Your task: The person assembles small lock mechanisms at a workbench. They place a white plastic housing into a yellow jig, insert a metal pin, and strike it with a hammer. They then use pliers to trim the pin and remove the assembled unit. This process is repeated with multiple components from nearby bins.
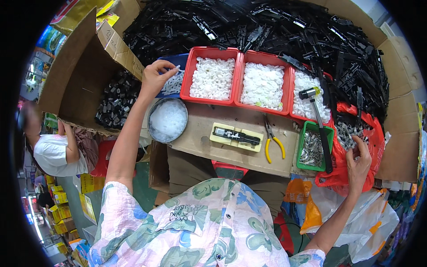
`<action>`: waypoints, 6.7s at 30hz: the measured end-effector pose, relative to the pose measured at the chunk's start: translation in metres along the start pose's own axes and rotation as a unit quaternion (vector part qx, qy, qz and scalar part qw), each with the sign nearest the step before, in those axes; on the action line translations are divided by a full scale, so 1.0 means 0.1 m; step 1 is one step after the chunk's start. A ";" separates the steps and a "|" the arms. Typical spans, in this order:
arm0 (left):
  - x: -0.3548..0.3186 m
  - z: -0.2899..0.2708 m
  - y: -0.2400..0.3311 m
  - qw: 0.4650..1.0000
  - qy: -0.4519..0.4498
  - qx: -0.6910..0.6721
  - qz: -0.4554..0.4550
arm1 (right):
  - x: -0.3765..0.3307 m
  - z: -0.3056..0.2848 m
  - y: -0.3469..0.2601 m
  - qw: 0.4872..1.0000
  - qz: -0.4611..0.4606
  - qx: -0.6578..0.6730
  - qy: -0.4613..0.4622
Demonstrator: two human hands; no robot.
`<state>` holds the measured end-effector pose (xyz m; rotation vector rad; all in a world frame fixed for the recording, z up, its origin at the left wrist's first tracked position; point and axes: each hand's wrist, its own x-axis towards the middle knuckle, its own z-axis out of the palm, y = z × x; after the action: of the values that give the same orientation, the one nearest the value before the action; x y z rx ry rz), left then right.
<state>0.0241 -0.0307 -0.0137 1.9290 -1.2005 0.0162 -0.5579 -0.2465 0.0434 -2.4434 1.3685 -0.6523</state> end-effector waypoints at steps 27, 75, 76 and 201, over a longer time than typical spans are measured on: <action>-0.88 -0.43 0.59 0.988 -0.120 0.098 0.022 | -0.12 0.26 -0.87 0.980 -0.004 0.193 -0.045; -1.74 0.21 1.44 0.810 0.011 -0.515 -0.279 | -0.66 1.49 -2.21 0.769 0.011 0.622 -0.147; -1.73 0.23 1.45 0.803 0.006 -0.525 -0.283 | -0.65 1.48 -2.18 0.769 0.013 0.623 -0.143; -1.32 0.92 1.45 0.975 -0.140 -0.064 0.160 | -0.18 1.50 -1.45 0.886 -0.005 0.392 -0.249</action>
<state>-0.1911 -0.0211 -0.0347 1.6448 -1.6516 -0.1652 -0.3842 -0.1540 -0.0277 -1.7692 0.6881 -0.4125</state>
